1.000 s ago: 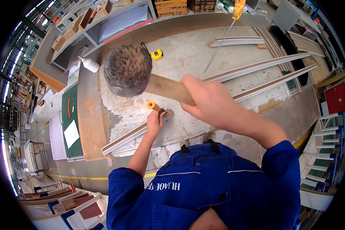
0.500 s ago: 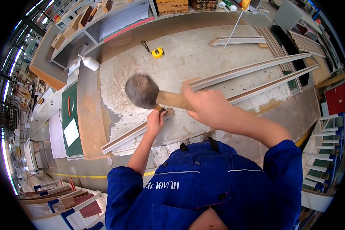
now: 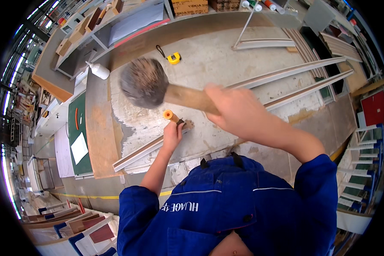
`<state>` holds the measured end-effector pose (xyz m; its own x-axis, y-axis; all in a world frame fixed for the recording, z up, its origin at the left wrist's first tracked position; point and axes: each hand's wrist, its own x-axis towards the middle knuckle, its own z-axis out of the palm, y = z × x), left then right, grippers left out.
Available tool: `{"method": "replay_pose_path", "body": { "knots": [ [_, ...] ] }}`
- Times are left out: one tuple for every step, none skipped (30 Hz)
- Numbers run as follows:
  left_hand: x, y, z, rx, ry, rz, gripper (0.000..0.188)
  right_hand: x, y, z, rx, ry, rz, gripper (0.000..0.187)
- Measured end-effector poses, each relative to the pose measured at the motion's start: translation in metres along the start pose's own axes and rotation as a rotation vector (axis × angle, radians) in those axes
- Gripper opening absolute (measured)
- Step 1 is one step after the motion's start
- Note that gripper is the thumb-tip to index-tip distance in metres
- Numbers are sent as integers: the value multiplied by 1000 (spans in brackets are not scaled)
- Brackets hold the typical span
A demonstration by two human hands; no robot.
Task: The person joins long wood/bamboo frame sections by aligning the mitred corners and then uses a mallet and chisel to adjust the fit.
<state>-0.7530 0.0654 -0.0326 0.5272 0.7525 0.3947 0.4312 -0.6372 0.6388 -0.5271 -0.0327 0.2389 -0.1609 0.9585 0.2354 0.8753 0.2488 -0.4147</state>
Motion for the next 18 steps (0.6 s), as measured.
{"method": "replay_pose_path", "body": {
  "knots": [
    [-1, -1, -1, 2, -20, -29, 10, 2, -4, -8, 2, 58, -24, 30],
    [-2, -1, -2, 5, -40, -59, 10, 4, -7, -12, 35, 85, -19, 30],
    [-2, 0, -1, -19, -14, -39, 10, 6, -10, -16, 68, 114, -16, 31],
    [-1, 0, -1, -41, 12, -20, 13, 7, -11, -18, 101, 141, -14, 31],
    [-1, 1, -1, -63, 39, -3, 17, 7, -10, -15, 112, 128, -12, 32],
    [0, 2, 0, -67, 34, -1, 16, 4, -8, -12, 117, 117, -5, 32],
    [1, 2, 1, -69, 30, -1, 15, 3, -5, -9, 123, 106, 0, 33],
    [1, 2, 1, -71, 26, -1, 14, 1, -2, -5, 114, 62, 11, 32],
    [2, 4, 1, -84, 20, -5, 13, 0, 4, 0, 106, 18, 23, 32],
    [3, 7, -2, -95, 15, -8, 12, -2, 9, 5, 98, -25, 33, 31],
    [4, 8, -3, -107, 11, -12, 12, -2, 15, 14, 91, -21, 42, 31],
    [1, 5, -4, -111, 3, -44, 10, -1, 23, 25, 85, -19, 44, 31],
    [-2, 0, -4, -120, -8, -74, 13, 0, 29, 34, 75, -16, 50, 31],
    [-5, -4, -4, -129, -19, -104, 17, 2, 34, 38, 70, -49, 93, 32],
    [-4, -4, -5, -160, -30, -107, 15, 7, 40, 43, 67, -84, 138, 32],
    [-2, 0, -8, -190, -40, -109, 13, 12, 47, 48, 63, -117, 181, 33],
    [1, 3, -12, -219, -49, -112, 13, 19, 56, 52, 10, -118, 172, 33],
    [3, 4, -17, -188, -120, -168, 13, 28, 67, 55, -48, -114, 163, 33]
  ]
}}
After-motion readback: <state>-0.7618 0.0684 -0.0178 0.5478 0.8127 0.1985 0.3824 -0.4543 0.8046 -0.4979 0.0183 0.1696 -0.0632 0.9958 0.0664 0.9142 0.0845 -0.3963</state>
